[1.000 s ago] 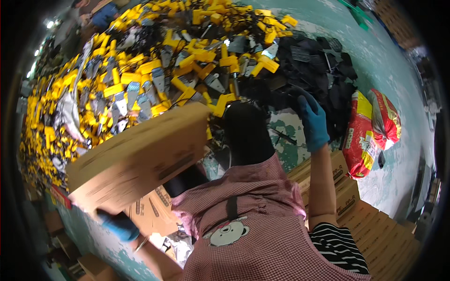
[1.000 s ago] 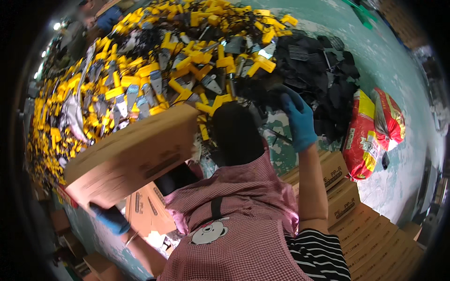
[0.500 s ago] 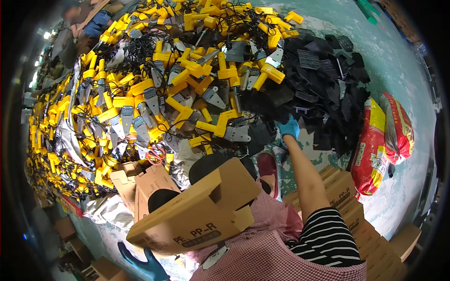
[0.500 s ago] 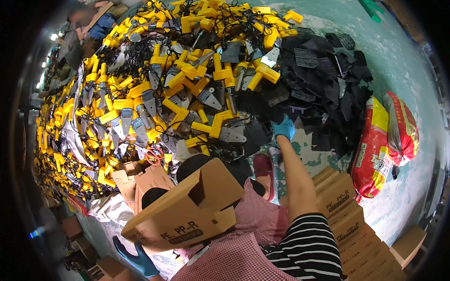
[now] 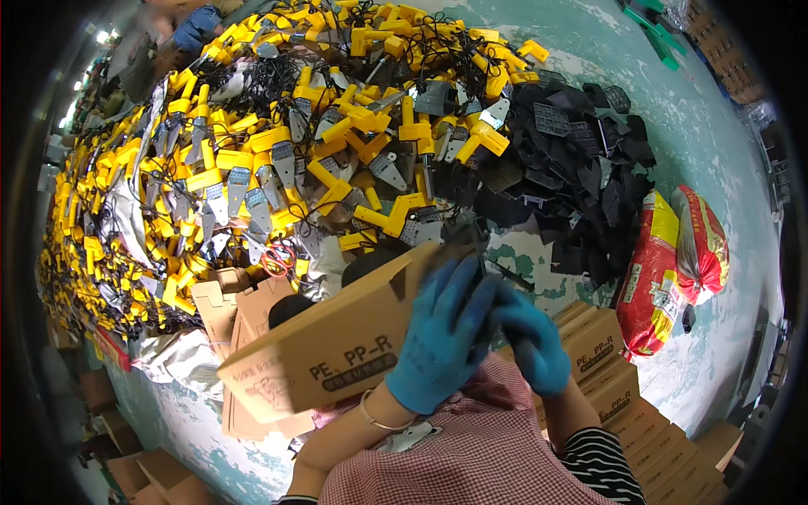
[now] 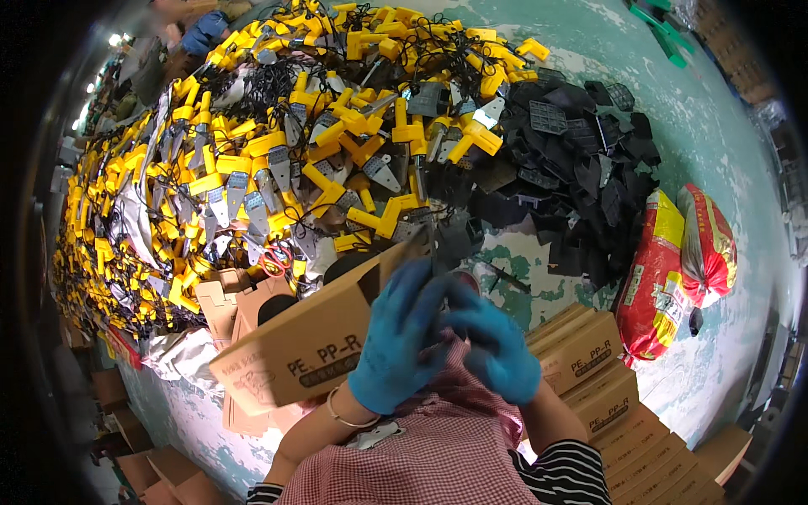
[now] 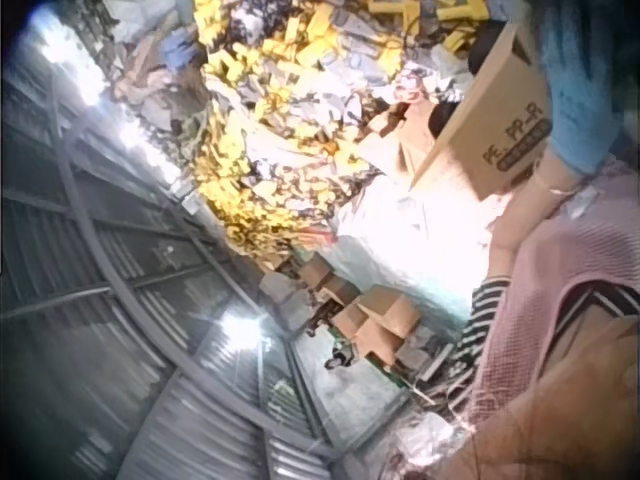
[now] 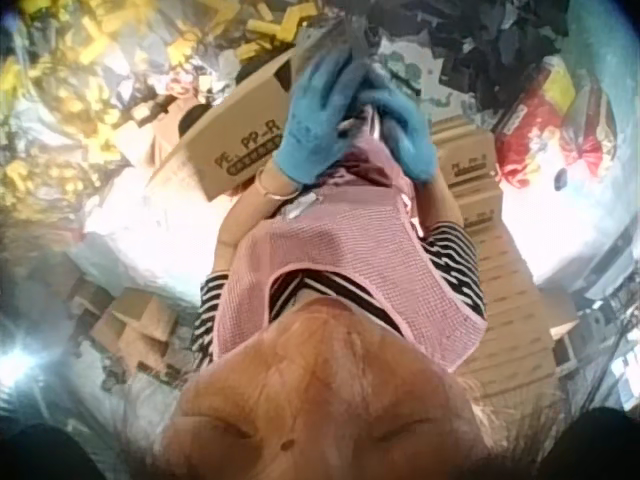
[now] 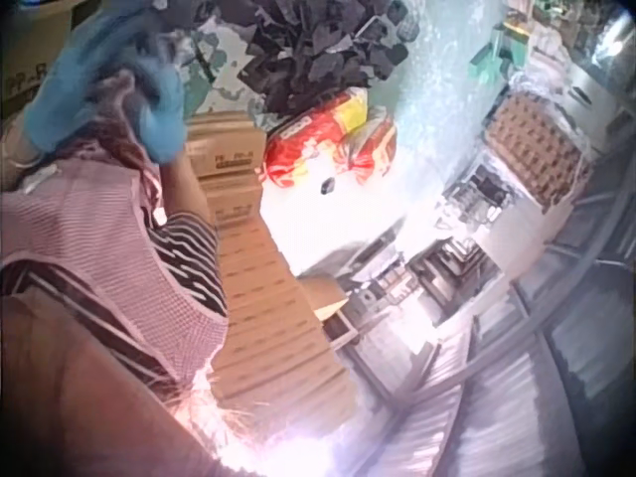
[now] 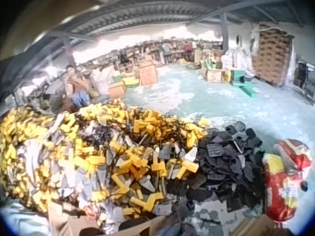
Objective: The recorder is folding small cardboard boxes and placing yellow and grey industrial components into them.
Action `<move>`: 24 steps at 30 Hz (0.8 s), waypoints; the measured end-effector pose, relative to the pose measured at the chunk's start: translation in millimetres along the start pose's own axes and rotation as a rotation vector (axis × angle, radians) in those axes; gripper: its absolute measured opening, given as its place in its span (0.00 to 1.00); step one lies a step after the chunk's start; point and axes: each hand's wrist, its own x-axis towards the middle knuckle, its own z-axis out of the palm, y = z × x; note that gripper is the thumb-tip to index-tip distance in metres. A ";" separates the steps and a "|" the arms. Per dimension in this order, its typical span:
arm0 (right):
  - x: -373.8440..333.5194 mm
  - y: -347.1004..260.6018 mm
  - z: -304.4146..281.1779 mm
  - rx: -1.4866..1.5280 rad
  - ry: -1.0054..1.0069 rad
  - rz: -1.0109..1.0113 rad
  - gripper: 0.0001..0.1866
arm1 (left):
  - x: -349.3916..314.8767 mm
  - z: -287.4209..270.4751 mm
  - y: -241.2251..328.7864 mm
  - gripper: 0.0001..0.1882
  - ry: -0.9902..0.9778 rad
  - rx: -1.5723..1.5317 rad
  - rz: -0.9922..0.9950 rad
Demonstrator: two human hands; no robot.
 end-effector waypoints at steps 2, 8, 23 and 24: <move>-13.3 -8.3 6.4 -0.188 0.175 0.025 0.28 | -19.5 -8.8 9.6 0.30 0.092 -0.211 -0.039; -30.6 -6.7 -14.1 0.151 0.194 0.455 0.33 | -35.6 -57.0 24.6 0.32 -0.227 -0.386 -0.274; 73.1 58.5 31.3 -0.660 -0.268 0.386 0.20 | -57.0 -130.5 -107.4 0.30 -0.431 0.129 -0.641; 100.0 45.3 17.8 -0.584 -0.298 0.461 0.19 | -67.7 -135.9 -108.5 0.30 -0.417 0.126 -0.706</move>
